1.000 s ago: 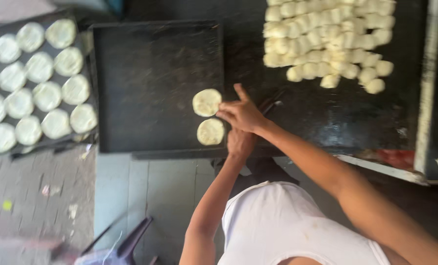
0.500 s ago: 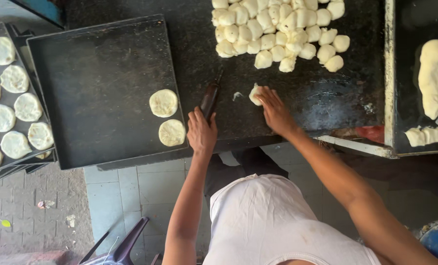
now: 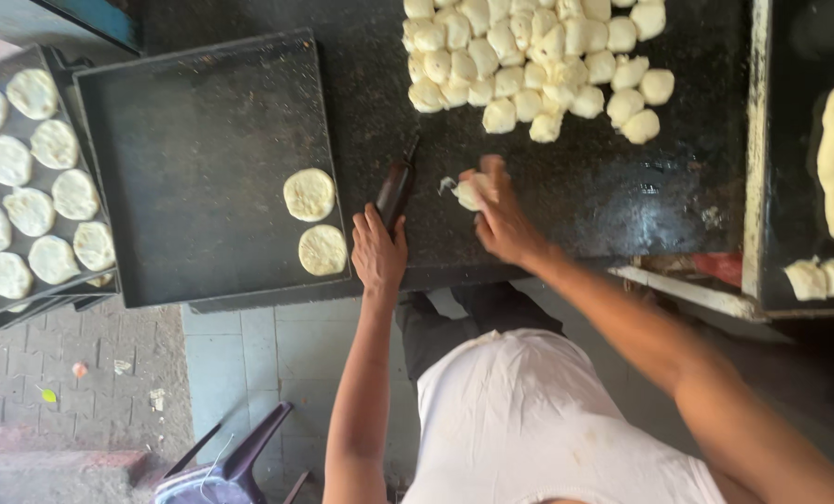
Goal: The person shapes small portions of dough and flattens them with a rolling pin on a dark counter, placing the flattened circles onto large black baking trays.
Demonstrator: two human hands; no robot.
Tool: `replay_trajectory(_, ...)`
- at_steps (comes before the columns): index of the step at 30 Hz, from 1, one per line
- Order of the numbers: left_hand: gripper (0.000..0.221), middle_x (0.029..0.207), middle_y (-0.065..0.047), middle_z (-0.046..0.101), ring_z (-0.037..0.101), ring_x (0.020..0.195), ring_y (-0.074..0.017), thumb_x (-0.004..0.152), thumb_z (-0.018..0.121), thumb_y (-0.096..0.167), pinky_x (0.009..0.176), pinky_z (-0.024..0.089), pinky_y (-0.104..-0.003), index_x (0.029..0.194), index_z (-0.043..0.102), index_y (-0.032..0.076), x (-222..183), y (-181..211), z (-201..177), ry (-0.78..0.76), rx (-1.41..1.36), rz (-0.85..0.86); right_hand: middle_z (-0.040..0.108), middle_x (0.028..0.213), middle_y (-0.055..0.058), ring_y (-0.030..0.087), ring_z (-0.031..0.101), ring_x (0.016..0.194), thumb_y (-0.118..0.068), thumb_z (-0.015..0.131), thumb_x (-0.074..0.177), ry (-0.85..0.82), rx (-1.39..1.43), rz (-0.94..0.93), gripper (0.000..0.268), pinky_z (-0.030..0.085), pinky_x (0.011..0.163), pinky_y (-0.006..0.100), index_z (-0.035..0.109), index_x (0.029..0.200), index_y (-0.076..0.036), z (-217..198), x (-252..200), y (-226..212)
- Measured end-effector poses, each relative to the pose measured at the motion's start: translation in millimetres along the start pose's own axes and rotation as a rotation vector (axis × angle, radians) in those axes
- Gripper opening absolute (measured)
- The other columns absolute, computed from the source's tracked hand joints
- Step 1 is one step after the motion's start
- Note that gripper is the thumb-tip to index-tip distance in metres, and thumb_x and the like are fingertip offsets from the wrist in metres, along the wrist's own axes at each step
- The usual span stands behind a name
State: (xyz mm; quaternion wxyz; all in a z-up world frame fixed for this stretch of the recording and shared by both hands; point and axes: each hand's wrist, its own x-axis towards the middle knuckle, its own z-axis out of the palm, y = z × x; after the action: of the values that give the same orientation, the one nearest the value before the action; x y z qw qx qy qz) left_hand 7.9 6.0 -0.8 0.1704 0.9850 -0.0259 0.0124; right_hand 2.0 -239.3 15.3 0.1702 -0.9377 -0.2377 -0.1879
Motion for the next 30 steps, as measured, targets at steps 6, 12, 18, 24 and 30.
replay_trajectory(6,0.057,0.110,-0.018,0.057,0.067,0.093,-0.0344,0.102,0.065,0.041,0.064,0.059,-0.044,0.135,0.051,-0.003,-2,2,2,0.035,0.013,-0.010,0.052,0.160,0.011,0.028,0.051,0.150,-0.005,0.056,0.112,-0.372,0.240,0.438,0.035,0.048,0.116,0.041,0.052,0.145,-0.011,36,38,28)
replay_trajectory(12,0.058,0.109,-0.017,0.058,0.068,0.094,-0.0334,0.099,0.067,0.041,0.063,0.059,-0.042,0.135,0.052,-0.002,-4,6,5,0.020,0.010,-0.013,0.037,0.162,0.021,0.034,0.034,0.151,-0.024,0.063,0.098,-0.272,0.050,-0.172,0.064,0.028,0.126,0.048,0.040,0.154,-0.005,29,7,28)
replay_trajectory(18,0.058,0.107,-0.015,0.061,0.069,0.089,-0.0308,0.096,0.071,0.042,0.061,0.058,-0.040,0.132,0.057,-0.001,-1,4,5,0.064,0.027,0.071,0.036,0.154,0.033,0.046,0.032,0.147,-0.069,0.054,0.089,-0.351,-0.018,0.070,0.101,0.027,0.121,0.055,0.040,0.146,0.013,5,-10,-26)
replay_trajectory(24,0.058,0.103,-0.008,0.064,0.072,0.091,-0.0258,0.089,0.079,0.055,0.065,0.059,-0.039,0.113,0.061,0.005,52,1,3,-0.004,-0.072,0.311,0.069,0.116,0.018,0.037,0.068,0.105,-0.048,0.054,0.108,-0.424,0.173,0.414,0.046,0.055,0.087,0.052,0.066,0.114,-0.004,-13,56,-18)
replay_trajectory(30,0.071,0.102,-0.009,0.065,0.074,0.088,-0.0261,0.083,0.066,0.074,0.065,0.061,-0.041,0.108,0.062,0.008,67,20,10,-0.243,-0.011,0.621,0.072,0.084,0.015,0.034,0.071,0.075,-0.020,0.061,0.110,0.034,0.236,0.404,0.017,0.053,0.061,0.046,0.067,0.107,-0.004,13,19,37)
